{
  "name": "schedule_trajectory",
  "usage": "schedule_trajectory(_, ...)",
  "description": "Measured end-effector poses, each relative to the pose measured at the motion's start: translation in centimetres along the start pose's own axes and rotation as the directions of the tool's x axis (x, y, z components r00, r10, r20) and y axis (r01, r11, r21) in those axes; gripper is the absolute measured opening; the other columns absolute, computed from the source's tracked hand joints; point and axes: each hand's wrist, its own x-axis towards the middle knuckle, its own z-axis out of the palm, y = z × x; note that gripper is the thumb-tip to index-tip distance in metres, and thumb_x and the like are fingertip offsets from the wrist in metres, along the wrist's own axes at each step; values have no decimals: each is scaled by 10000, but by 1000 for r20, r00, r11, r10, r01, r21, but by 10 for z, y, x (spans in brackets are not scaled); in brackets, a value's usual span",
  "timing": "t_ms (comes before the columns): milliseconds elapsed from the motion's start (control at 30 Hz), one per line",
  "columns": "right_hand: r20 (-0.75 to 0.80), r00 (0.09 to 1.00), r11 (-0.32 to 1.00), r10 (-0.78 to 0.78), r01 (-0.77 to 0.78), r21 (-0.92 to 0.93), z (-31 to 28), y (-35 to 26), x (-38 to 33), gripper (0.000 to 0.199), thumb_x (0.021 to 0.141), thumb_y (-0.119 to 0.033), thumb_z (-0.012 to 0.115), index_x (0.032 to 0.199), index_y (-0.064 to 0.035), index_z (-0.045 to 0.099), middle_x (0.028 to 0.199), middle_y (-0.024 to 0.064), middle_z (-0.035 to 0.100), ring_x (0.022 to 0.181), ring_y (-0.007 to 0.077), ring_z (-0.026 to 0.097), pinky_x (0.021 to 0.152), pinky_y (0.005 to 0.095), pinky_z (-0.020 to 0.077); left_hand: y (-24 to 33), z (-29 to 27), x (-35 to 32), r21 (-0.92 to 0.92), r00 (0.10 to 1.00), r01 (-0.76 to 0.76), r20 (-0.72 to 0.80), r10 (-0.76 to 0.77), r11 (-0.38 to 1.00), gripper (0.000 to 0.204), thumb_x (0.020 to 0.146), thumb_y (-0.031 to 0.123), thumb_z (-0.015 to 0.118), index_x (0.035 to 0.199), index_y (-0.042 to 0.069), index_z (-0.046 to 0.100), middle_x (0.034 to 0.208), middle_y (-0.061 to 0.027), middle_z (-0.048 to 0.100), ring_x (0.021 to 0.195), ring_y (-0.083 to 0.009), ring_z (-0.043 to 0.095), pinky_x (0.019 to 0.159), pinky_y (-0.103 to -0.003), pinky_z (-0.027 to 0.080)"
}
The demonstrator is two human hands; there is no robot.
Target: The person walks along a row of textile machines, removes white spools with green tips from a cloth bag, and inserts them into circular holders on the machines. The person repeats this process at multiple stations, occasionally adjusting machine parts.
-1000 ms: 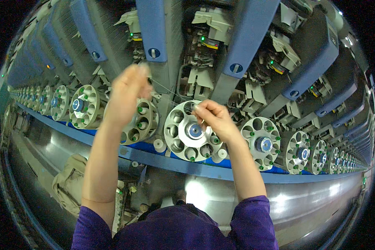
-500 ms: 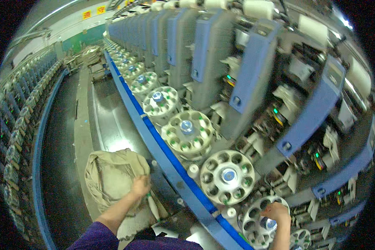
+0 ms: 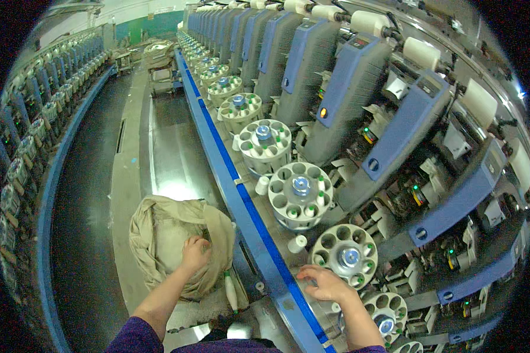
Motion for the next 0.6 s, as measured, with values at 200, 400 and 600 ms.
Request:
schedule_trajectory(200, -345, 919, 973, 189, -129, 190, -61, 12, 100, 217, 811, -134, 582, 997, -29, 620, 1017, 110, 620, 831, 190, 616, 721, 284, 490, 32, -7, 147, -7, 994, -105, 23, 106, 994, 344, 776, 193, 615, 1101, 86, 579, 1228, -100, 506, 1208, -353, 378, 998, -448, 329)
schedule_trajectory(400, -678, 715, 941, 170, 87, 328, -165, 80, 274, 210, 882, -216, 584, 874, -12, 633, 704, 15, 627, 586, 84, 571, 534, 230, 457, 71, 25, 309, 96, 993, -113, 48, 109, 989, 475, 803, 109, 551, 1265, 75, 449, 1333, -108, 431, 1214, -341, 378, 981, -456, 348)
schedule_trajectory(600, -774, 508, 925, 378, -238, 295, -284, 108, 423, 445, 877, -392, 558, 932, 42, 641, 765, 119, 660, 603, 185, 661, 493, 307, 489, 71, 46, 412, 160, 975, -200, 131, 180, 967, 533, 754, 46, 531, 1276, 119, 451, 1391, -45, 367, 1116, -321, 436, 872, -457, 394)
